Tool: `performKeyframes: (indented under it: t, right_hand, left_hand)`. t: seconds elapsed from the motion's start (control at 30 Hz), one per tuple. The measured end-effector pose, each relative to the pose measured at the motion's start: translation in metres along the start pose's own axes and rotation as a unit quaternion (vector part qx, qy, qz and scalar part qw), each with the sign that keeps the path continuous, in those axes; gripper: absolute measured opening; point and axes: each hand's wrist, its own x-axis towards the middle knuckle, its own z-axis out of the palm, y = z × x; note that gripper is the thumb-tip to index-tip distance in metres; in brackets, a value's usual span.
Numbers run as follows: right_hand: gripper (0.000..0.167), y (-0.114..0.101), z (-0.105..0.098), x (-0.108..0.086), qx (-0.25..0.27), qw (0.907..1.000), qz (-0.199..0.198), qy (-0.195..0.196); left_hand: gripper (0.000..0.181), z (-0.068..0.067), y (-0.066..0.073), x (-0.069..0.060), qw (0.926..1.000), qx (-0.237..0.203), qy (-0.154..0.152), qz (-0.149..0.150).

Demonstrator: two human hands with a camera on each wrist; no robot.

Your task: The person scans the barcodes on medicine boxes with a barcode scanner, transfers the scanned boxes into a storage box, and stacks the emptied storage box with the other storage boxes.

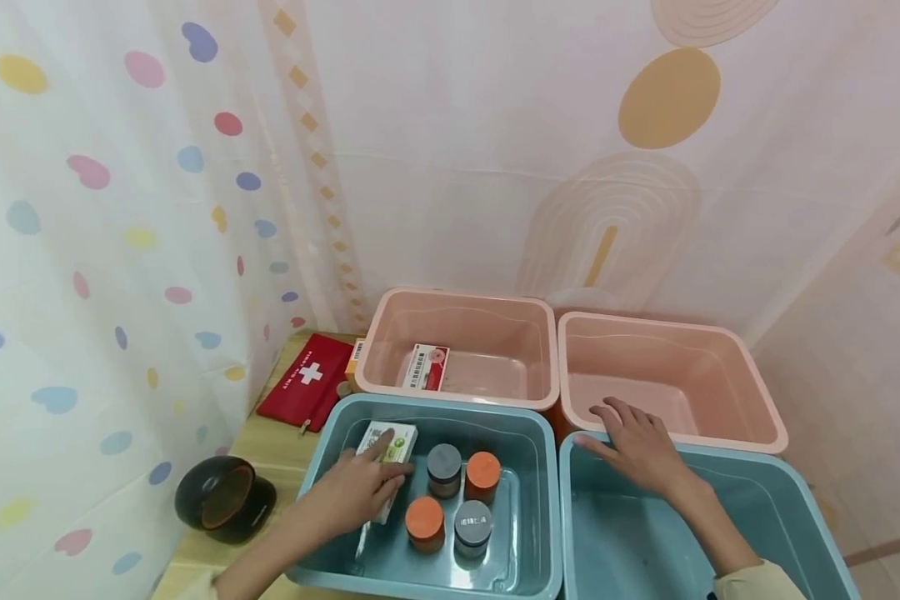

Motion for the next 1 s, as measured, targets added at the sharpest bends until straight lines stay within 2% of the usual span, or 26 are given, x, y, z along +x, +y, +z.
performKeyframes:
  t: [0.17,0.23,0.3,0.37,0.47,0.6,0.67,0.7,0.8,0.9,1.0]
  right_hand:
    - [0.065,-0.002,-0.001,0.001,-0.002,0.9999,0.007,-0.010]
    - [0.066,-0.001,-0.002,0.000,-0.007,0.9998,0.013,-0.016]
    - [0.066,-0.001,-0.002,-0.001,-0.011,0.9996,0.016,-0.022]
    - [0.068,-0.001,-0.002,-0.001,-0.012,0.9994,0.018,-0.025]
    - [0.069,-0.002,-0.002,0.000,-0.012,0.9994,0.017,-0.027]
    - [0.069,-0.002,-0.001,0.000,-0.009,0.9994,0.018,-0.027]
    - [0.069,-0.001,-0.002,0.000,-0.010,0.9994,0.017,-0.027]
    - [0.069,-0.001,-0.002,0.000,-0.009,0.9995,0.017,-0.027]
    - [0.069,-0.002,-0.003,0.000,-0.009,0.9995,0.015,-0.026]
    - [0.068,-0.002,-0.003,0.000,-0.007,0.9996,0.014,-0.024]
    - [0.068,-0.002,-0.003,-0.001,-0.006,0.9997,0.013,-0.022]
  left_hand:
    - [0.039,-0.029,0.004,-0.041,0.9963,0.010,0.078,-0.034]
    - [0.042,-0.039,-0.001,-0.057,0.9922,0.023,0.112,-0.050]
    - [0.043,-0.042,-0.011,-0.071,0.9844,0.042,0.159,-0.061]
    - [0.044,-0.040,-0.025,-0.083,0.9742,0.059,0.205,-0.074]
    - [0.042,-0.029,-0.046,-0.095,0.9604,0.058,0.258,-0.088]
    - [0.041,-0.011,-0.068,-0.099,0.9454,0.067,0.306,-0.090]
    - [0.043,-0.003,-0.077,-0.099,0.9402,0.076,0.321,-0.086]
    - [0.045,0.000,-0.080,-0.098,0.9401,0.075,0.322,-0.085]
    - [0.048,0.008,-0.087,-0.096,0.9466,0.074,0.302,-0.086]
    - [0.048,0.014,-0.088,-0.092,0.9520,0.068,0.283,-0.093]
    - [0.050,0.016,-0.087,-0.090,0.9508,0.068,0.286,-0.098]
